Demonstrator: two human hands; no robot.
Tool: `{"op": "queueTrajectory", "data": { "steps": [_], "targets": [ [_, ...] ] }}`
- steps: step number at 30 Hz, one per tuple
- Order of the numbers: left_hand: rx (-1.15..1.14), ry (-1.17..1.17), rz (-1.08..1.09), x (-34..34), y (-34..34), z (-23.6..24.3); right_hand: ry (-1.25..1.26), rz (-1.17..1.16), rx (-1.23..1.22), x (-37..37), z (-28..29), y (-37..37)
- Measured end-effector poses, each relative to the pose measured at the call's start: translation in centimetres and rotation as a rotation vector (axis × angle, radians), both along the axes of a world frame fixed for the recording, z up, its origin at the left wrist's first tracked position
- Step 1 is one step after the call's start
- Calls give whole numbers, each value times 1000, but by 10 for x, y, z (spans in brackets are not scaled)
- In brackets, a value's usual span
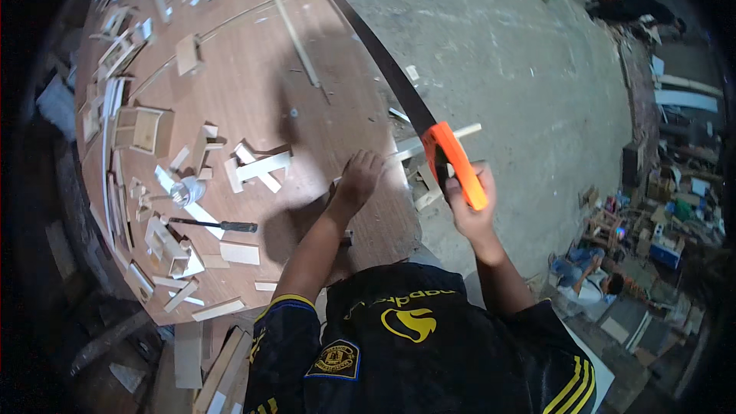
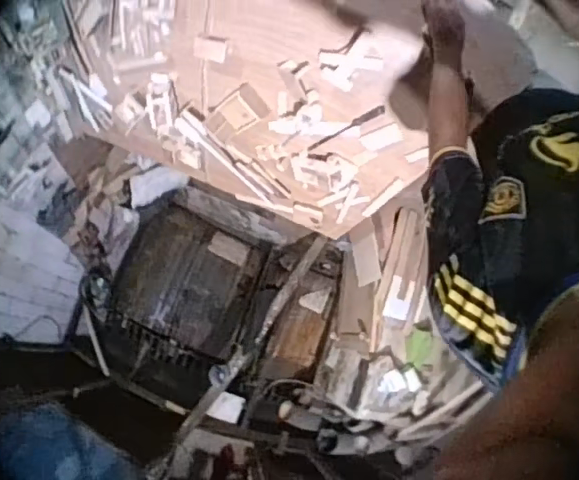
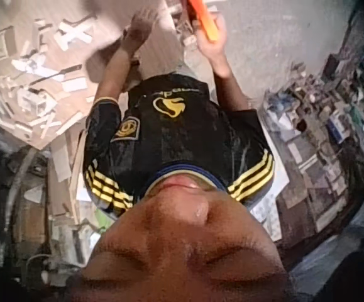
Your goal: Cutting and assembling small wooden pieces on a workbench.
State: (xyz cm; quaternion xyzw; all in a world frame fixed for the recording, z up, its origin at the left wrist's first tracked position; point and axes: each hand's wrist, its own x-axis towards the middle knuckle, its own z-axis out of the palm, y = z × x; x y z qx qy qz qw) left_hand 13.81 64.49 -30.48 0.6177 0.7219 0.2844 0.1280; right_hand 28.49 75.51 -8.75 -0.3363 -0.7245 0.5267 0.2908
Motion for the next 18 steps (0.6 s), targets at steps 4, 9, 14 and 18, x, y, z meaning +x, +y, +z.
{"op": "queueTrajectory", "data": {
  "steps": [4,9,14,18],
  "targets": [
    [-68,60,-29,11,20,-6,-163,-39,-134,52,8,7],
    [137,-98,18,22,31,-24,-225,-116,-194,77,0,-18],
    [136,-82,11,25,45,-11,-243,-130,-208,85,-14,-26],
    [189,-116,-13,19,45,-21,-293,-87,-126,84,-23,-23]
  ]
}}
